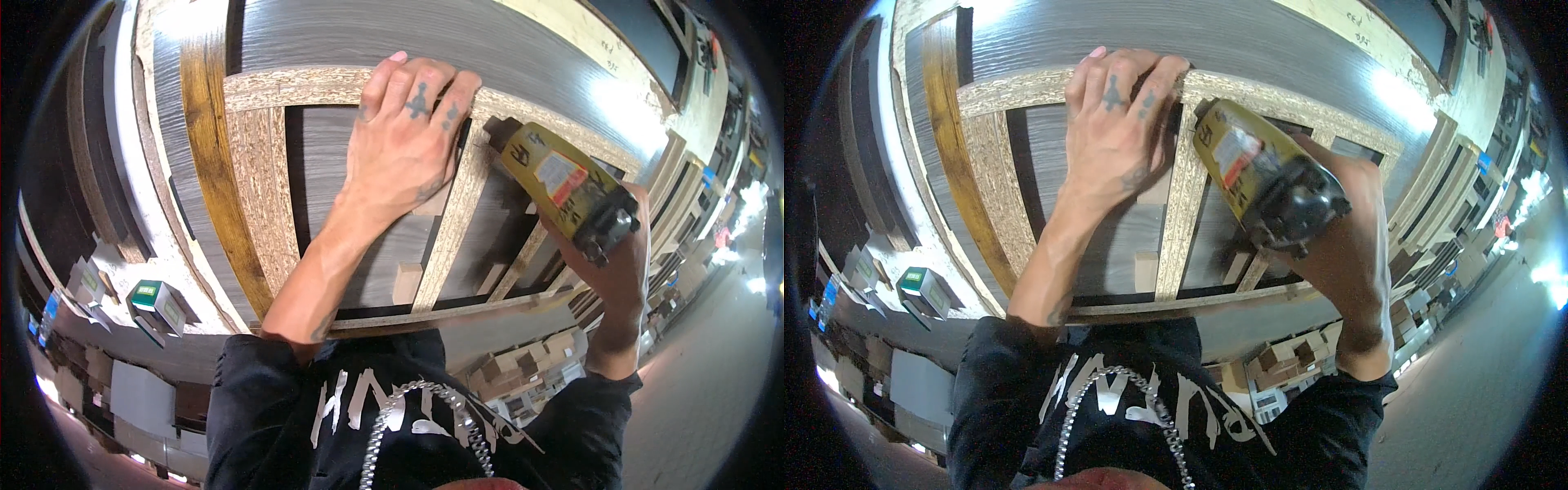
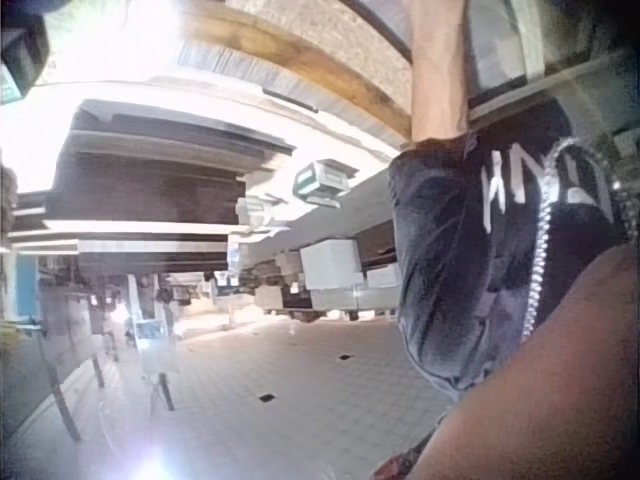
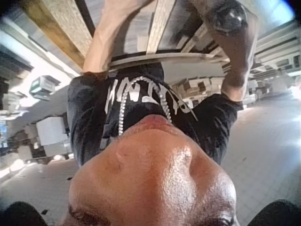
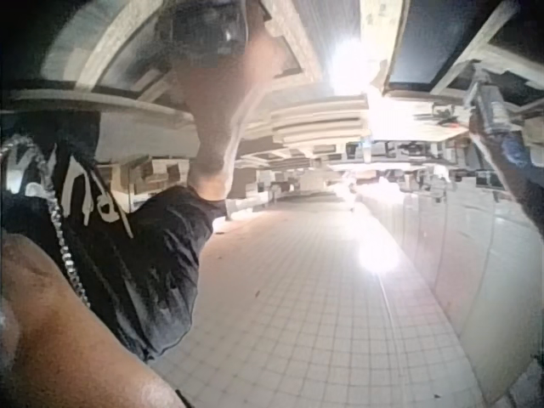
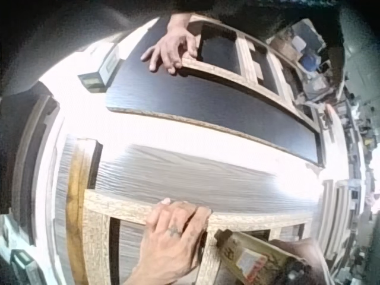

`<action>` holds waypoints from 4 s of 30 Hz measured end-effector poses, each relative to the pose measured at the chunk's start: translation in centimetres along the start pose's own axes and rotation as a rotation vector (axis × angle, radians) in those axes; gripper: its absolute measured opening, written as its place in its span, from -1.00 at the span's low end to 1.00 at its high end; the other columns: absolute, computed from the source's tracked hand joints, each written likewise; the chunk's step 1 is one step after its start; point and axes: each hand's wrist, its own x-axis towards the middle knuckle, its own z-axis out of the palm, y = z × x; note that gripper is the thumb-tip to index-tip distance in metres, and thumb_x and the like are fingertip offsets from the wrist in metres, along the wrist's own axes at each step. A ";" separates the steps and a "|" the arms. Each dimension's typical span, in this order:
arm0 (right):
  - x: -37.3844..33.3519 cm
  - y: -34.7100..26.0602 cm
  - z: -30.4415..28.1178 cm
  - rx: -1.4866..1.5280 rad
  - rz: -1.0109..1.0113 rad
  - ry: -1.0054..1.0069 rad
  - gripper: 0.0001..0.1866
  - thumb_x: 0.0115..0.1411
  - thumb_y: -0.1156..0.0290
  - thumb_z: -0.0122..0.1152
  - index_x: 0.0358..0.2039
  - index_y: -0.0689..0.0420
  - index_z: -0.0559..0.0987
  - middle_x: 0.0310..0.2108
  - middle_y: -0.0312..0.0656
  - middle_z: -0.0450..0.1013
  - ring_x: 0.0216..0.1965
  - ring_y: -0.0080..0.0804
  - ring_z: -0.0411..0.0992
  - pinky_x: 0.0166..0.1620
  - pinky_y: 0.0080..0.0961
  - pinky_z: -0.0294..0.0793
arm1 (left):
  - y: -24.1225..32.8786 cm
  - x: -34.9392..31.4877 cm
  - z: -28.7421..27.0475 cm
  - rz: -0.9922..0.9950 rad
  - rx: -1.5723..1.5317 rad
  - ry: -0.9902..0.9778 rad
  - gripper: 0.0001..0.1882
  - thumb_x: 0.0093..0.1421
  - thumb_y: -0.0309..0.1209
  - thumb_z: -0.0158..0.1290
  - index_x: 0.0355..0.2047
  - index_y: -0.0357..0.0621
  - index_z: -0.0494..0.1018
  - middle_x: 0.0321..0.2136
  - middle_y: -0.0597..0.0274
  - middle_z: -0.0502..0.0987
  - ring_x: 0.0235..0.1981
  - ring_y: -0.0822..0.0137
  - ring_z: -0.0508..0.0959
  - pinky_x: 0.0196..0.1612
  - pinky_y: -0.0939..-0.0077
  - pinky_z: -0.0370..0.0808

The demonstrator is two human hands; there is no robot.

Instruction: Assembling wooden furniture frames using a pneumatic nail gun in a workshop environment.

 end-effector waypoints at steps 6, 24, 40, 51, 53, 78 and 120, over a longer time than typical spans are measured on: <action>-0.4 -0.2 0.7 -0.038 -0.059 0.074 -0.41 -0.15 0.32 0.62 -0.14 0.26 0.51 -0.23 -0.06 0.44 -0.29 -0.25 0.47 -0.25 -0.38 0.48 | 0.3 0.5 -0.8 0.011 0.030 0.001 -0.57 0.17 -0.41 0.12 0.07 0.03 0.43 -0.15 0.25 0.45 -0.03 0.20 0.42 0.26 0.13 0.15; 2.2 -1.6 0.6 0.035 0.294 -0.121 -0.64 0.09 0.20 0.42 -0.21 0.20 0.65 -0.33 -0.09 0.61 -0.34 -0.28 0.60 -0.24 -0.36 0.56 | -0.3 0.2 0.1 0.041 0.051 0.034 -0.68 0.23 -0.37 0.05 0.00 0.00 0.46 -0.13 0.21 0.47 -0.01 0.18 0.44 0.28 0.14 0.11; -14.3 -2.4 1.9 0.602 0.399 0.076 -0.60 0.08 0.37 0.44 -0.08 0.21 0.59 -0.24 -0.09 0.61 -0.23 -0.40 0.60 -0.18 -0.45 0.60 | 1.3 -2.5 -0.8 0.157 0.154 0.057 -0.51 0.29 -0.14 0.00 0.15 -0.08 0.34 0.09 0.02 0.36 0.21 0.01 0.28 0.34 -0.03 0.00; -30.0 -1.7 11.4 0.725 0.694 0.024 -0.49 -0.04 0.26 0.52 -0.14 0.27 0.56 -0.41 -0.17 0.57 -0.40 -0.50 0.52 -0.29 -0.53 0.52 | 11.6 -21.8 -4.9 -0.004 0.243 -0.305 -0.38 0.35 -0.09 -0.09 0.38 0.14 0.09 0.40 0.01 -0.01 0.41 0.06 0.02 0.40 -0.16 -0.36; -31.3 -1.7 12.5 0.731 0.698 0.118 -0.50 -0.03 0.26 0.51 -0.13 0.28 0.56 -0.43 -0.19 0.57 -0.41 -0.52 0.52 -0.31 -0.52 0.52 | 12.3 -25.1 -4.2 -0.126 0.182 -0.200 -0.37 0.32 -0.12 -0.03 0.34 -0.03 0.15 0.37 -0.08 0.03 0.39 -0.02 0.06 0.35 -0.29 -0.26; -24.3 -8.1 13.2 0.495 0.279 -0.168 -0.45 -0.17 0.43 0.35 -0.06 0.25 0.57 -0.44 -0.02 0.57 -0.45 -0.39 0.55 -0.30 -0.45 0.49 | 8.6 -25.7 -7.4 0.082 0.238 -0.569 -0.36 0.25 -0.05 0.03 0.32 0.73 0.10 0.41 0.53 0.01 0.42 0.23 -0.01 0.43 -0.13 -0.25; -22.0 -9.6 11.7 0.413 0.260 -0.301 -0.48 -0.12 0.36 0.38 -0.10 0.28 0.56 -0.43 0.00 0.54 -0.45 -0.24 0.54 -0.33 -0.36 0.48 | 8.4 -26.6 -6.7 0.055 0.157 -0.448 -0.40 0.15 -0.08 0.13 0.23 0.58 0.30 0.40 0.43 0.07 0.43 0.18 -0.05 0.44 -0.08 -0.28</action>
